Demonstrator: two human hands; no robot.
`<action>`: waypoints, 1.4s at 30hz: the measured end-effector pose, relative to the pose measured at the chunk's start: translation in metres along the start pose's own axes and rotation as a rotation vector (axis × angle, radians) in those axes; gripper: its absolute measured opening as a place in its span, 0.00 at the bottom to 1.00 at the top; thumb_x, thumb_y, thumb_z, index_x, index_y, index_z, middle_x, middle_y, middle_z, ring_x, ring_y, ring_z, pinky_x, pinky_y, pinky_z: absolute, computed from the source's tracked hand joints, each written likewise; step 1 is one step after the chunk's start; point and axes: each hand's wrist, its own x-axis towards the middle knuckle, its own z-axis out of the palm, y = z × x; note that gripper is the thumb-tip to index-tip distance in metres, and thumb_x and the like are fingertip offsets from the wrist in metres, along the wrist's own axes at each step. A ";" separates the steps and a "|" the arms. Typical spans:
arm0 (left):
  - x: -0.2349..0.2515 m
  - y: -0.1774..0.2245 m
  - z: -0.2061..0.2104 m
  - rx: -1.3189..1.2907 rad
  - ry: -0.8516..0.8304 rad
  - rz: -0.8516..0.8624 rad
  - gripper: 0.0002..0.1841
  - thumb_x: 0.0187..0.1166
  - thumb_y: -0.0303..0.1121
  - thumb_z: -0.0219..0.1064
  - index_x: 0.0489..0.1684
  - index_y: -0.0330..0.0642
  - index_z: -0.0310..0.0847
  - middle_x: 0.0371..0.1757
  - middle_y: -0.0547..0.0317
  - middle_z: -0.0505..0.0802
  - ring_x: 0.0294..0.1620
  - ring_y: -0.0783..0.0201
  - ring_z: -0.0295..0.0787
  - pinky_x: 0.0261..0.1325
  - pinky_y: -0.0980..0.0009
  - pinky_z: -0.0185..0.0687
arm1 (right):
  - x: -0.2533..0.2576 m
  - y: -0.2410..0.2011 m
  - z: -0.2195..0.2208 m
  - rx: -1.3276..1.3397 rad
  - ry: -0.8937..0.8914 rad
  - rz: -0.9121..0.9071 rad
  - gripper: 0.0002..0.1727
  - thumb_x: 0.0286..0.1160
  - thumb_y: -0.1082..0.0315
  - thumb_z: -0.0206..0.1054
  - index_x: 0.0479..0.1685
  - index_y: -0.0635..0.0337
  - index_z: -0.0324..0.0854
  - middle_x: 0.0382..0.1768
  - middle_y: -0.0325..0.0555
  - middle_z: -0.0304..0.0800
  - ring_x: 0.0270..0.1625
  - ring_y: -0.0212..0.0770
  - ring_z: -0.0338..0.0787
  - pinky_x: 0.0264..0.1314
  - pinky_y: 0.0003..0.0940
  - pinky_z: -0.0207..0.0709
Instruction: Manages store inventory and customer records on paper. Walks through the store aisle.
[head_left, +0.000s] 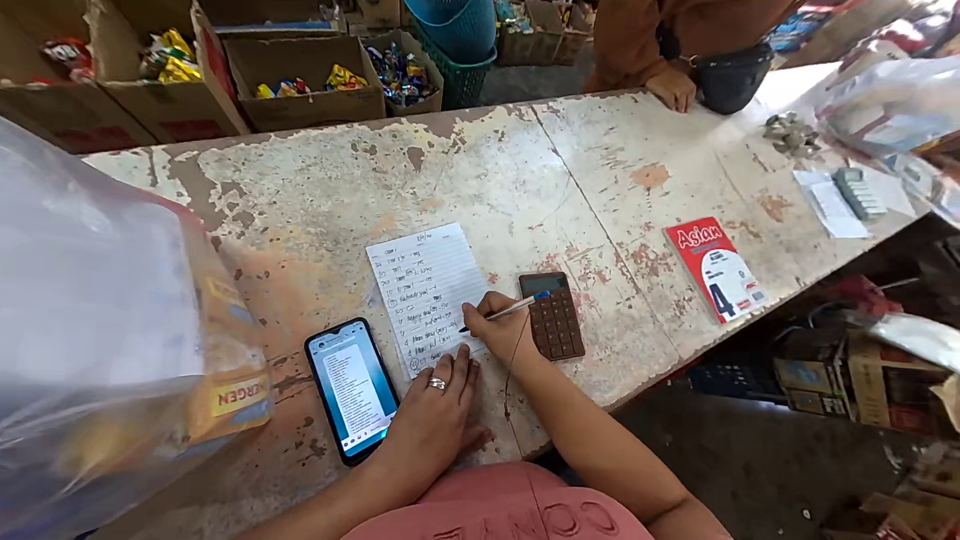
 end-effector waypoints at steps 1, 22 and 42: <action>0.001 0.001 0.001 0.001 0.008 -0.002 0.49 0.72 0.70 0.57 0.75 0.28 0.77 0.81 0.36 0.79 0.73 0.41 0.84 0.63 0.48 0.84 | 0.000 0.000 -0.001 0.003 -0.016 0.013 0.17 0.70 0.73 0.73 0.15 0.59 0.74 0.13 0.33 0.78 0.18 0.22 0.78 0.25 0.20 0.74; -0.005 0.005 0.000 -0.020 0.108 0.015 0.46 0.75 0.70 0.53 0.61 0.28 0.85 0.67 0.32 0.89 0.68 0.37 0.88 0.64 0.46 0.85 | 0.000 0.000 0.002 -0.158 -0.015 -0.030 0.17 0.69 0.72 0.73 0.14 0.57 0.73 0.12 0.33 0.73 0.17 0.22 0.72 0.22 0.20 0.67; -0.004 0.006 0.001 -0.064 0.062 -0.042 0.49 0.73 0.71 0.56 0.69 0.25 0.80 0.75 0.29 0.82 0.75 0.35 0.82 0.72 0.43 0.78 | -0.005 -0.005 0.000 0.020 0.022 -0.069 0.16 0.72 0.74 0.71 0.17 0.58 0.75 0.14 0.32 0.78 0.19 0.21 0.78 0.25 0.17 0.74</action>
